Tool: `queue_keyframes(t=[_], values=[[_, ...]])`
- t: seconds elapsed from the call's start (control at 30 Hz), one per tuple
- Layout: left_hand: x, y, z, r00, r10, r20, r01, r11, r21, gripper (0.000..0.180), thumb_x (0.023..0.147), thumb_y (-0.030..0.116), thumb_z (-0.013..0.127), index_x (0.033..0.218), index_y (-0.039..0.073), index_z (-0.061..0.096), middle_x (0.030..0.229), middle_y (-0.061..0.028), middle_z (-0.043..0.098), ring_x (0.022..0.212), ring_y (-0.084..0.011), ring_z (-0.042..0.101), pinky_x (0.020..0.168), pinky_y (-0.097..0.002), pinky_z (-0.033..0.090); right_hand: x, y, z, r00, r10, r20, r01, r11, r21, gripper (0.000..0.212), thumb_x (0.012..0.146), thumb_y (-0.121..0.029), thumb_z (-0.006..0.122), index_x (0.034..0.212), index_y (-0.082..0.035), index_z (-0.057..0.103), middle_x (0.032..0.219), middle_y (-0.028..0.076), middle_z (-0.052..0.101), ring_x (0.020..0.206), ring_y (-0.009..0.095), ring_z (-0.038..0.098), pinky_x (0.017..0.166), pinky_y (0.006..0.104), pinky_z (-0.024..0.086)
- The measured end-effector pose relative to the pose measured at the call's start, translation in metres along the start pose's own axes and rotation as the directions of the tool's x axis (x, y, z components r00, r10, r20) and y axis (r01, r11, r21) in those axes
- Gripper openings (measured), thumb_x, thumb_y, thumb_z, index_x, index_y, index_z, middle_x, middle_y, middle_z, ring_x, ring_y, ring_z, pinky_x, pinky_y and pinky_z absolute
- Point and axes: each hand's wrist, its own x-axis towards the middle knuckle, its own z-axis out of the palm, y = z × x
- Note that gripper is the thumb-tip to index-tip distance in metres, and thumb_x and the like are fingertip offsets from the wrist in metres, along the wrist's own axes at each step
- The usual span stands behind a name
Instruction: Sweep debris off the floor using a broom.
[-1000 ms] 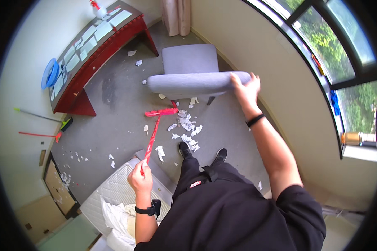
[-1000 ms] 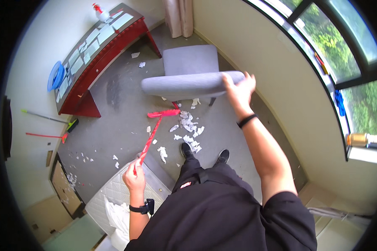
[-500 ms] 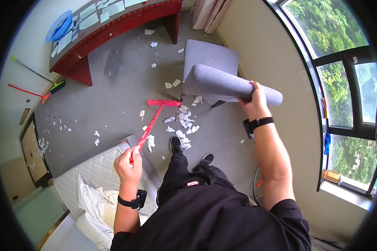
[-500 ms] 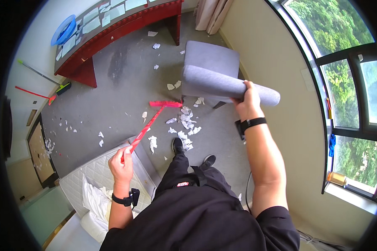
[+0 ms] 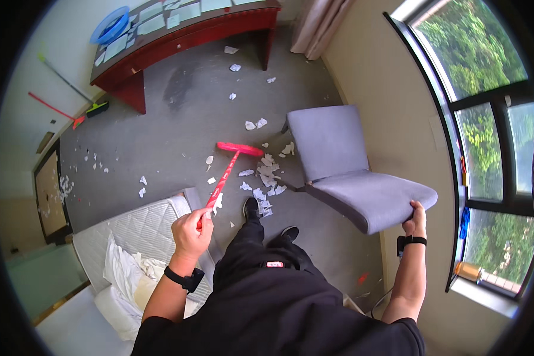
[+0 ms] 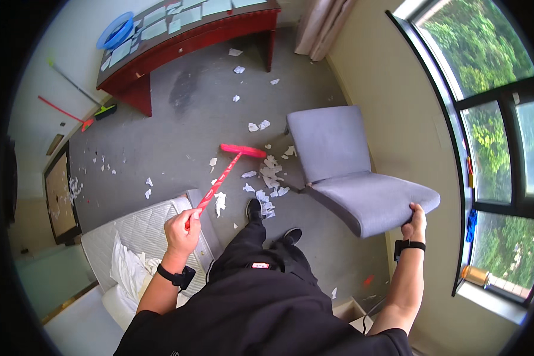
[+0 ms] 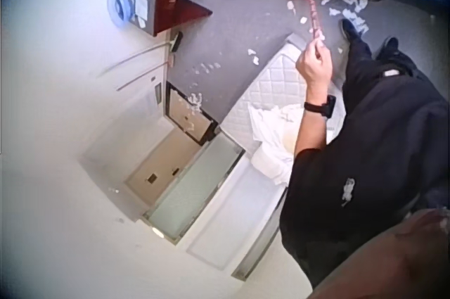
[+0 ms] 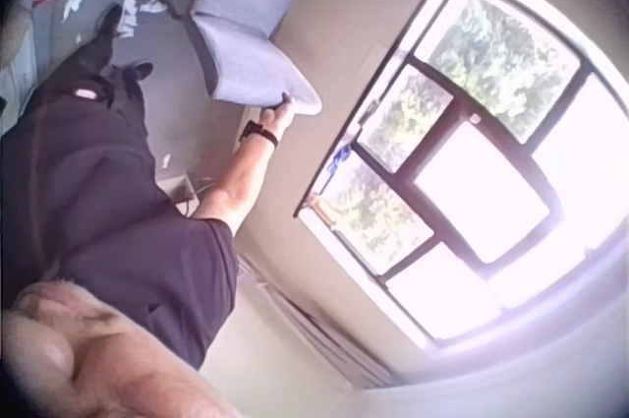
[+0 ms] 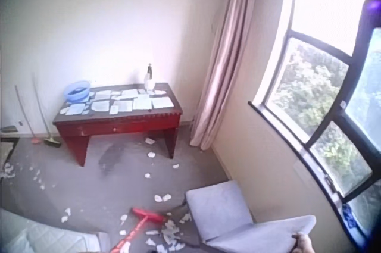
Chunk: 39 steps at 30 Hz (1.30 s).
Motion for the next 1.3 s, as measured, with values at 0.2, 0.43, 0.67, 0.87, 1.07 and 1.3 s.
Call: queue_keyframes(t=[0.2,0.43,0.67,0.87,1.07,1.3], values=[[0.014,0.026,0.027,0.988,0.148,0.046,-0.151,0.985,0.084,0.013,0.091,0.017,0.066,0.093,0.008,0.075,0.071,-0.0120,0.071,0.062,-0.0319,0.069,0.058,-0.0416,0.054,-0.053,0.036,-0.149,0.975,-0.061,-0.215,0.066,0.998,0.015,0.053,0.086,-0.008,0.065,0.136,0.006,0.052,0.132,0.019,0.062,0.119,0.034,0.060,0.114,0.0480,0.043],[0.033,0.062,0.062,0.980,0.181,0.082,-0.191,0.971,0.142,0.014,0.091,0.022,0.068,0.091,0.009,0.075,0.066,-0.0148,0.067,0.061,-0.0365,0.067,0.057,-0.0460,0.052,-0.130,0.101,-0.311,0.904,-0.011,-0.427,0.053,0.995,0.087,0.059,0.088,-0.015,0.065,0.141,0.005,0.049,0.139,0.022,0.057,0.127,0.038,0.055,0.115,0.0531,0.039],[0.036,0.103,0.101,0.956,0.241,0.167,-0.275,0.935,0.223,0.015,0.090,0.025,0.068,0.086,0.012,0.075,0.065,-0.0132,0.068,0.061,-0.0367,0.067,0.056,-0.0456,0.052,-0.189,0.176,-0.421,0.854,0.082,-0.514,0.082,0.954,0.289,0.052,0.089,-0.010,0.064,0.138,0.002,0.053,0.137,0.018,0.061,0.125,0.035,0.057,0.115,0.0515,0.041],[0.041,0.121,0.119,0.937,0.275,0.215,-0.326,0.910,0.257,0.015,0.089,0.028,0.069,0.086,0.015,0.075,0.065,-0.0123,0.068,0.063,-0.0361,0.069,0.059,-0.0458,0.054,-0.178,0.140,-0.413,0.817,0.000,-0.577,0.136,0.972,0.192,0.045,0.083,-0.007,0.071,0.125,0.007,0.060,0.122,0.019,0.066,0.110,0.035,0.063,0.103,0.0501,0.050],[0.053,0.121,0.107,0.953,0.191,0.236,-0.254,0.927,0.277,0.018,0.091,0.030,0.066,0.085,0.014,0.074,0.066,-0.0133,0.068,0.063,-0.0372,0.069,0.060,-0.0463,0.054,-0.158,0.134,-0.420,0.705,-0.065,-0.706,0.165,0.983,0.075,0.049,0.079,-0.011,0.072,0.124,0.006,0.063,0.124,0.020,0.066,0.112,0.037,0.063,0.106,0.0491,0.048],[0.090,0.101,0.060,0.985,0.063,0.159,-0.117,0.927,0.357,0.022,0.092,0.030,0.064,0.093,0.012,0.077,0.073,-0.0164,0.071,0.070,-0.0394,0.070,0.065,-0.0499,0.055,-0.141,0.162,-0.290,0.399,-0.914,-0.075,-0.155,0.013,-0.988,0.059,0.081,-0.010,0.072,0.138,-0.003,0.057,0.145,0.021,0.056,0.137,0.039,0.050,0.119,0.0468,0.036]])
